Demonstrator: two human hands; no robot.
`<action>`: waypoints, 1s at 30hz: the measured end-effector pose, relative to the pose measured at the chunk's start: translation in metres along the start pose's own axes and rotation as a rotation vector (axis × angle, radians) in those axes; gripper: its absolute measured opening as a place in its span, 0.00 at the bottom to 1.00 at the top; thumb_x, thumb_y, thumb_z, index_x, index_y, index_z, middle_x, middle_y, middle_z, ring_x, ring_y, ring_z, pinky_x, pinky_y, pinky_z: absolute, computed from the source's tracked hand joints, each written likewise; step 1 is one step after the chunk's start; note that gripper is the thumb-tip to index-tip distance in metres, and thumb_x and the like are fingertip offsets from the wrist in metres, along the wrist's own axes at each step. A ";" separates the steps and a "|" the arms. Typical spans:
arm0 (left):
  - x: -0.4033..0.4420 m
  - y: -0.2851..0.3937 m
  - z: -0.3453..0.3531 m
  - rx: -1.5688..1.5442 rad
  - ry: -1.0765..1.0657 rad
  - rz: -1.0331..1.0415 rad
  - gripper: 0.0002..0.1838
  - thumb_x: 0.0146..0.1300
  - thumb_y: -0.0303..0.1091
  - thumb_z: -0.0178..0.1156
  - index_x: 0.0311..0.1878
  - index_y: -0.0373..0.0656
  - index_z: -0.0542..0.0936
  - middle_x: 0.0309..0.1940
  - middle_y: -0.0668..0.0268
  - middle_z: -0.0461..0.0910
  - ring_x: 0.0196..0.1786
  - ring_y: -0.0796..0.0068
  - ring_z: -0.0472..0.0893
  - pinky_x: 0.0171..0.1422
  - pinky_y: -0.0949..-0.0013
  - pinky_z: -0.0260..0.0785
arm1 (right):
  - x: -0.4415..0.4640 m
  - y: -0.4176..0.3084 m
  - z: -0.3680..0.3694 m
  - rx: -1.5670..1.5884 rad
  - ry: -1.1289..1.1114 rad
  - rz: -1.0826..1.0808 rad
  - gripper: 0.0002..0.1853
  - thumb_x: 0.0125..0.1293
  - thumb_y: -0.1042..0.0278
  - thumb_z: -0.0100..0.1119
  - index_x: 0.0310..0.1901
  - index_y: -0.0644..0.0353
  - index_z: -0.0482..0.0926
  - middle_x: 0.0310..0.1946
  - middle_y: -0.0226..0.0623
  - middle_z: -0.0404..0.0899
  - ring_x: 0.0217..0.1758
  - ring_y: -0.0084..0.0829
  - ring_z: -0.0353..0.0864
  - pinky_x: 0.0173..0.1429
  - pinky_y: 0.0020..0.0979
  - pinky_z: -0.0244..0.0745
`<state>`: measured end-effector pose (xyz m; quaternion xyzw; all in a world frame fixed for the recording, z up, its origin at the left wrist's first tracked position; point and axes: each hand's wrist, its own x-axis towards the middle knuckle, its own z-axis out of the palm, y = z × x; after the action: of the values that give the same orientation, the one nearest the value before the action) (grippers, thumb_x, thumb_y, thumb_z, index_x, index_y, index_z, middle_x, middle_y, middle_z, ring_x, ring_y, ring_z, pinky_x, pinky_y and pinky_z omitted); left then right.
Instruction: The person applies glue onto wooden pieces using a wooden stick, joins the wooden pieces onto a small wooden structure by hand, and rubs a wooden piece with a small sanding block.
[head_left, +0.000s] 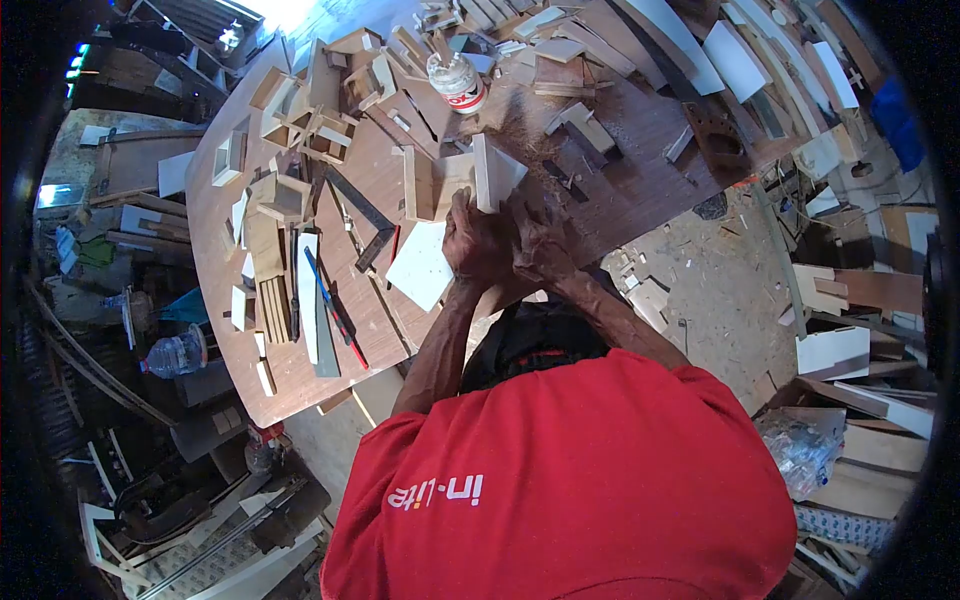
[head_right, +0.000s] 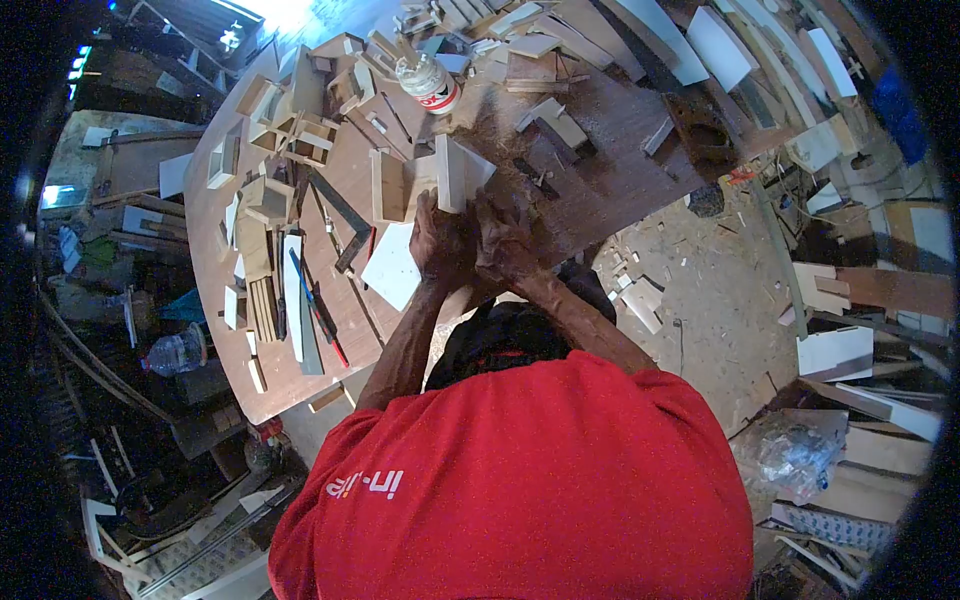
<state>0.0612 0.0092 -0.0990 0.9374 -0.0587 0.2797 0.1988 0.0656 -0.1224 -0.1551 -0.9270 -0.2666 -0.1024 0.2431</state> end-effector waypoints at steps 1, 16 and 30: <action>0.001 0.001 -0.001 -0.049 0.003 -0.036 0.37 0.54 0.37 0.68 0.62 0.32 0.63 0.46 0.51 0.79 0.44 0.50 0.81 0.45 0.56 0.75 | 0.000 -0.002 -0.004 0.000 0.000 0.001 0.45 0.54 0.59 0.57 0.70 0.72 0.50 0.66 0.55 0.63 0.70 0.48 0.62 0.71 0.62 0.40; 0.001 -0.002 0.006 -0.038 0.059 -0.079 0.30 0.54 0.38 0.70 0.57 0.39 0.69 0.34 0.57 0.80 0.36 0.58 0.82 0.35 0.62 0.75 | 0.009 -0.013 -0.017 0.275 0.020 0.199 0.47 0.49 0.64 0.59 0.70 0.74 0.50 0.62 0.58 0.66 0.64 0.54 0.67 0.66 0.43 0.65; 0.000 0.000 -0.002 -0.186 -0.086 -0.241 0.30 0.53 0.33 0.65 0.59 0.34 0.68 0.36 0.55 0.81 0.43 0.54 0.82 0.42 0.61 0.76 | 0.042 0.024 0.016 -0.116 -0.040 0.111 0.51 0.55 0.54 0.59 0.73 0.67 0.41 0.69 0.52 0.58 0.69 0.49 0.62 0.73 0.51 0.51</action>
<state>0.0599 0.0101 -0.0979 0.9262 0.0200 0.2070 0.3144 0.1144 -0.1130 -0.1651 -0.9547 -0.2134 -0.0855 0.1888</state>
